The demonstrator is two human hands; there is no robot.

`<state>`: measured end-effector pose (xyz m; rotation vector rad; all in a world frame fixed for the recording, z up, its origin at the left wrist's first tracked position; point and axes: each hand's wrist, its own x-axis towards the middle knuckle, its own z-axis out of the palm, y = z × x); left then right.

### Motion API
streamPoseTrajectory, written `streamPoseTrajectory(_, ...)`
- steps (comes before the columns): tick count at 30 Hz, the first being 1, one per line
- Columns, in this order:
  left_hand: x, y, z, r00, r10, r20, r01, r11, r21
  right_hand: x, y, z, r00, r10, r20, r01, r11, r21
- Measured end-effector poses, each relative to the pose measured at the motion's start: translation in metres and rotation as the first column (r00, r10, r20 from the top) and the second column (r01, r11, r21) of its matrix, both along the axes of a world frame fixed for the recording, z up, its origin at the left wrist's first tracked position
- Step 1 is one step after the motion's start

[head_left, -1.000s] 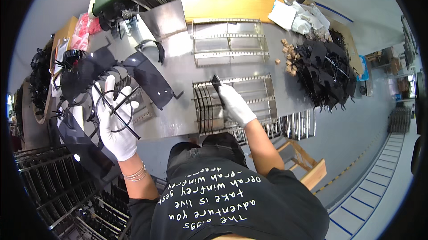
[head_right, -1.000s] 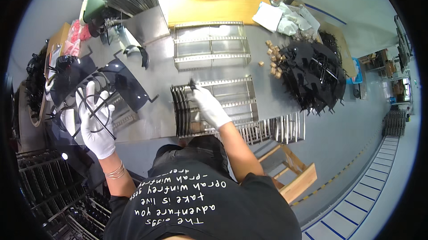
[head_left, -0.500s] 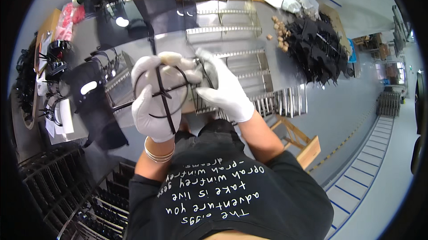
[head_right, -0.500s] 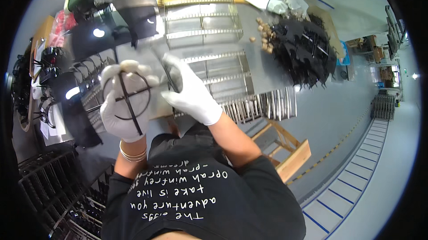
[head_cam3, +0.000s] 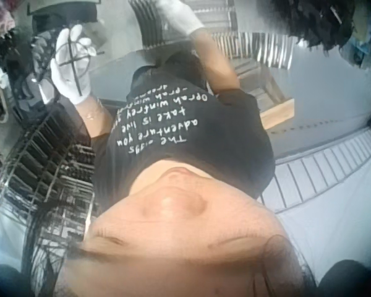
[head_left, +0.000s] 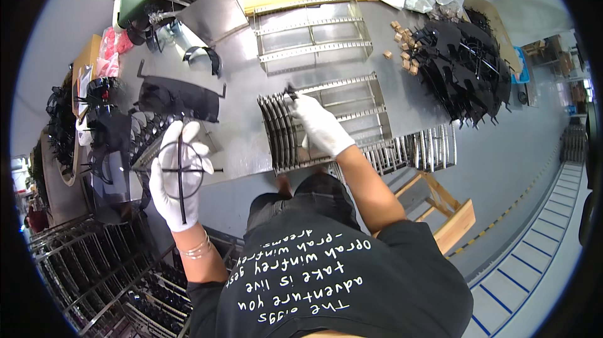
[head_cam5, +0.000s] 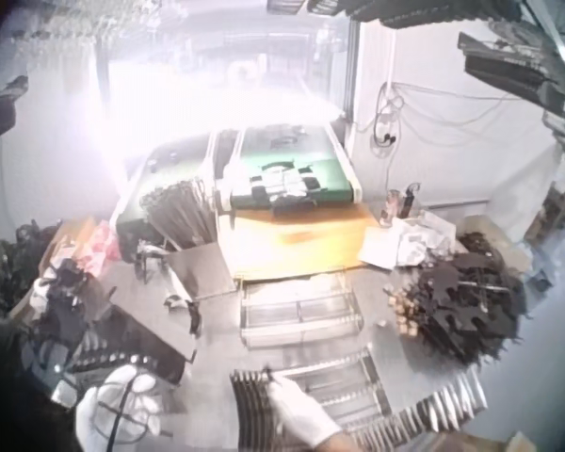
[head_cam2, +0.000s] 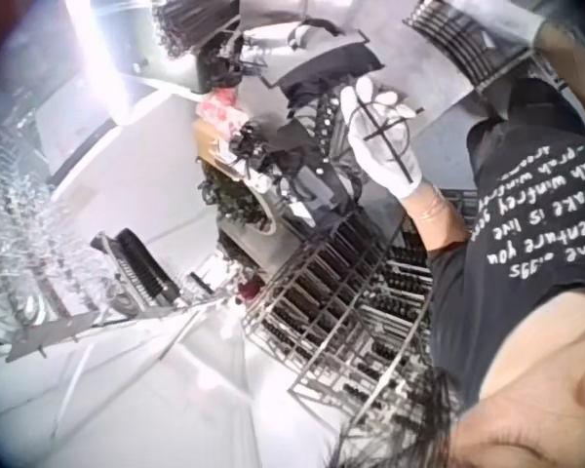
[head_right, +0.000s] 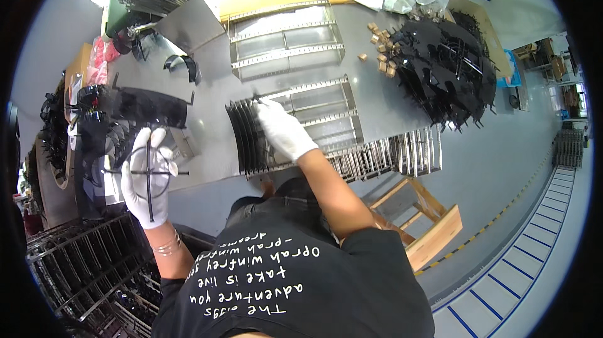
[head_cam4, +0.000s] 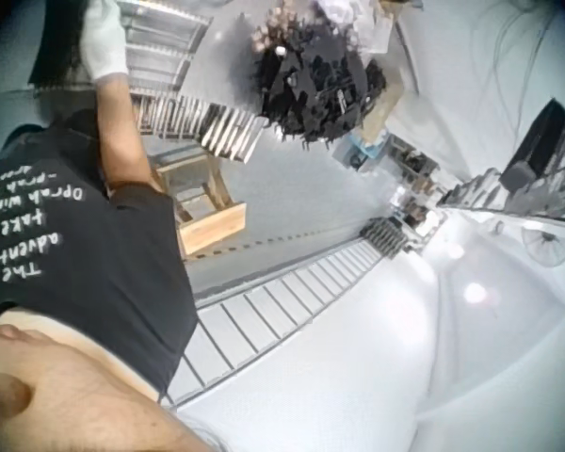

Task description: The person assembles sunglasses by attaching black plastic frames to metal arms and placing them into a metal rack. The person repeatedly picks up frames and arms, aligns them, and secures them together before arranging the completed units in the rack.

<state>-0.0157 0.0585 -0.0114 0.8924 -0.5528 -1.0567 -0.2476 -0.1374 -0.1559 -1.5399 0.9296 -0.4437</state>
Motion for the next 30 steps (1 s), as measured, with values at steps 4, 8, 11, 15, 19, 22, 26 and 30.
streamPoseTrajectory(4,-0.003,-0.003,0.000,0.993,-0.015,0.115,0.014,1.000,0.010,-0.010,0.001,0.046,0.995,-0.074,-0.072,0.083,0.989,0.125)
streamPoseTrajectory(8,0.005,-0.007,-0.009,0.997,-0.057,0.059,0.054,0.998,0.042,0.002,0.002,0.000,0.985,0.062,-0.161,-0.080,0.991,-0.110)
streamPoseTrajectory(11,-0.002,-0.016,0.002,0.994,-0.065,0.087,0.061,0.997,0.055,-0.001,0.009,0.009,0.985,0.074,-0.158,-0.067,0.996,0.052)
streamPoseTrajectory(15,-0.001,-0.027,0.006,0.962,-0.228,0.152,0.202,0.964,0.171,0.002,0.017,0.104,0.938,0.028,-0.346,-0.204,0.852,-0.482)
streamPoseTrajectory(19,-0.022,-0.041,0.032,0.649,-0.761,-0.010,0.758,0.645,0.096,-0.003,0.034,0.139,0.920,0.228,0.319,-0.057,0.882,-0.468)
streamPoseTrajectory(22,0.007,-0.026,0.022,0.419,-0.907,0.039,0.845,0.405,0.348,-0.021,0.028,0.104,0.897,0.307,0.319,-0.217,0.933,-0.289)
streamPoseTrajectory(26,0.027,0.006,0.012,0.821,-0.487,0.296,0.272,0.791,0.547,-0.080,-0.024,0.028,0.929,-0.226,0.294,-0.073,0.665,0.743)
streamPoseTrajectory(30,0.004,-0.003,-0.013,0.906,-0.410,0.108,0.353,0.870,0.343,-0.028,-0.023,0.023,0.998,-0.059,-0.030,0.065,0.789,0.611)
